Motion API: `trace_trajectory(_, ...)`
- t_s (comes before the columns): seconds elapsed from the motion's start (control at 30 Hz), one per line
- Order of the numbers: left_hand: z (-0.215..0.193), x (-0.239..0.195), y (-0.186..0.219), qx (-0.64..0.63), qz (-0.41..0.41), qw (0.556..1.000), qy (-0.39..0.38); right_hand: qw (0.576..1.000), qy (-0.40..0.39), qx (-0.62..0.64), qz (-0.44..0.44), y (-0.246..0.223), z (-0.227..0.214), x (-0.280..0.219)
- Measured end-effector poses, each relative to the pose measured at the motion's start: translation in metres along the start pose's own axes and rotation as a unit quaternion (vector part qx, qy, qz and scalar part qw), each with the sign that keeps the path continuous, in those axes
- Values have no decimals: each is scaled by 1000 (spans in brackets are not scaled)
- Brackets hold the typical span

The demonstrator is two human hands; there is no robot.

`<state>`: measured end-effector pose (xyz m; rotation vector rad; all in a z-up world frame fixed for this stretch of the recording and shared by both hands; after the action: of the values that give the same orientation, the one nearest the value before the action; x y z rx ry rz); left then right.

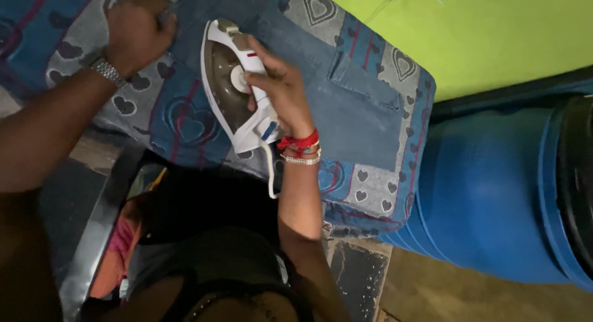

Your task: The person irons a pair of denim trousers on a padded surface, moving the iron across different sections of the fabric and turning the garment over to reach other parts.

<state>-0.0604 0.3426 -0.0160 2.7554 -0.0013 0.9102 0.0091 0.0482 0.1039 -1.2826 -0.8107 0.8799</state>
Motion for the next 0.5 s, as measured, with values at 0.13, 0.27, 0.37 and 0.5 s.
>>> trace_trajectory(0.13, -1, 0, 0, -42, -64, 997, -25, 1000, 29, -2, -6, 8, -2, 11)
trace_trajectory(0.27, -9, 2, 3, -58, -77, 995, 3, 995, 35, -6, -89, 8, -13, 53)
trace_trajectory(0.37, -16, 6, 9, -52, -68, 996, 32, 998, -1, 48, -42, 3, -16, 54)
trace_trajectory(0.5, -12, 7, 0, -63, -78, 992, 78, 996, -61, -36, 46, -14, -9, 18)
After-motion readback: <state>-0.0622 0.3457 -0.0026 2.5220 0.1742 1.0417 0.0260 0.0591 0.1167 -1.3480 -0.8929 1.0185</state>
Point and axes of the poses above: each hand's wrist, its own x-axis towards the middle knuckle, its own z-axis out of the palm, y = z × x, the point moved 3 cm from there along x, towards the middle knuckle, and after that the axes turned 13 degrees about -y, right-handed, at the moved point
